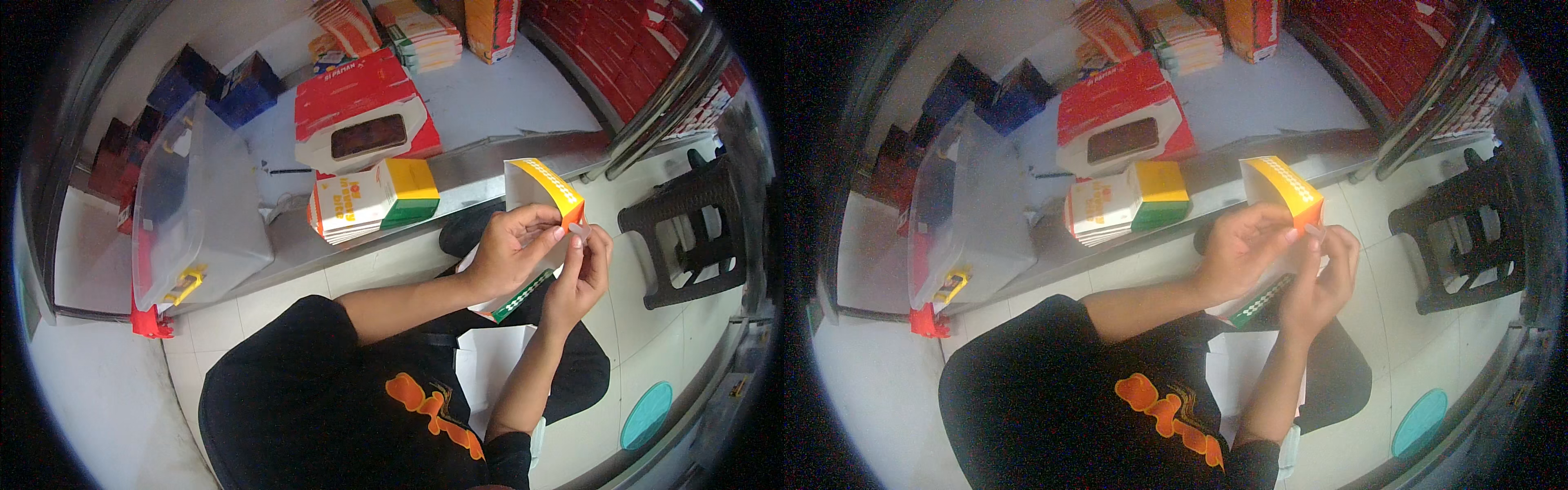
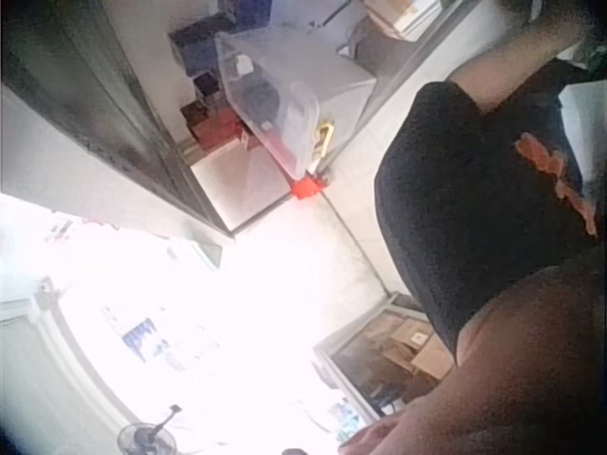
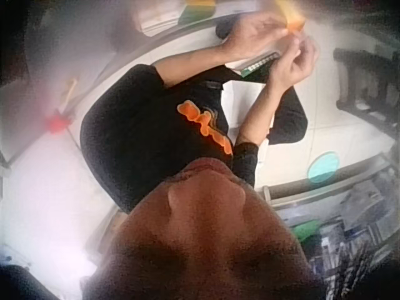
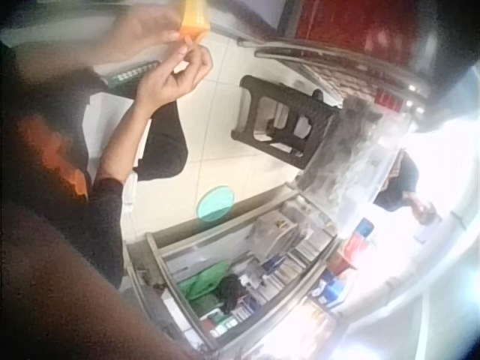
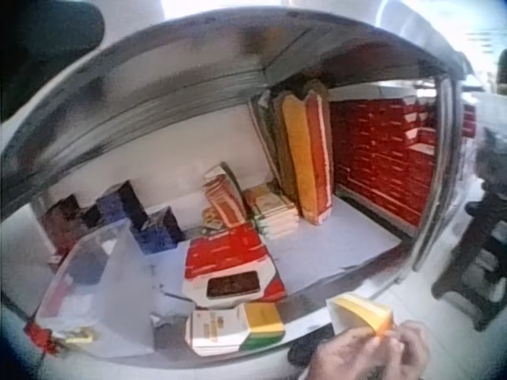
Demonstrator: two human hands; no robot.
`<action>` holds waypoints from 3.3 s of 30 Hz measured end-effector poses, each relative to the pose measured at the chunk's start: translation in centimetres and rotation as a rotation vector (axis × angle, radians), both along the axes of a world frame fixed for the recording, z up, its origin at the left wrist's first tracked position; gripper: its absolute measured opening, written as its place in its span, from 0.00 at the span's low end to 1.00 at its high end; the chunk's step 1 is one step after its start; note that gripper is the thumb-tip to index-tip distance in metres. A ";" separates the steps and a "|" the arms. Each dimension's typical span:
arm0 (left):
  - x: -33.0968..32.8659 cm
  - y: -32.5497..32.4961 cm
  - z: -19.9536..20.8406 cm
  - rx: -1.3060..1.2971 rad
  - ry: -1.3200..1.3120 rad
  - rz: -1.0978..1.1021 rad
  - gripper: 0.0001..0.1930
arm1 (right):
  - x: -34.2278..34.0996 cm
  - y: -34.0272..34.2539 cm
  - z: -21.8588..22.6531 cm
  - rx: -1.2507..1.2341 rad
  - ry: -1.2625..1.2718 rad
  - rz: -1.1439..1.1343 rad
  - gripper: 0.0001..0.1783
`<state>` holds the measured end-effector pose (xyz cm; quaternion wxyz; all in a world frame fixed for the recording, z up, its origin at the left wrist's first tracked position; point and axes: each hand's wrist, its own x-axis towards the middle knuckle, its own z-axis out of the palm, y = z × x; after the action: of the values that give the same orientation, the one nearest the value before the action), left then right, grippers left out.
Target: The person sits on the floor and assembles small, colorful cardboard boxes by folding the flaps and tucking them into place. They handle the boxes one at a time, picking them up from a stack, folding them into shape, and placing the finished boxes back on the stack.
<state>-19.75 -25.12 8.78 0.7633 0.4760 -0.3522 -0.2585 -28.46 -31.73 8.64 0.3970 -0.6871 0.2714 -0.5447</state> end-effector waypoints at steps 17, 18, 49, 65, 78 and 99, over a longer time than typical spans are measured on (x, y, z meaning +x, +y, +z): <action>1.1 -0.1 0.6 -0.011 -0.059 -0.090 0.06 | -0.9 0.1 1.1 -0.048 0.160 -0.046 0.05; 1.2 -0.1 0.5 -0.029 -0.054 -0.107 0.06 | -1.0 0.1 1.2 -0.066 0.179 -0.036 0.05; 4.2 -0.9 0.2 -0.095 0.530 -0.130 0.22 | -3.8 -2.5 -1.4 0.988 -0.864 0.784 0.28; 3.9 0.8 -2.3 -0.052 -0.133 0.078 0.07 | 0.7 -0.3 -3.0 0.394 -0.200 0.059 0.22; 8.1 8.5 -3.1 0.437 -0.255 0.457 0.20 | 11.2 1.7 -4.3 0.071 0.358 0.220 0.49; 17.1 22.1 -7.9 1.052 -0.567 0.878 0.24 | 19.2 10.5 -7.2 -0.394 0.719 0.277 0.45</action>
<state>-2.63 -3.00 0.84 0.3475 0.9242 -0.1426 0.0687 -9.24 -21.18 1.48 0.2076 -0.9258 0.1884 -0.2536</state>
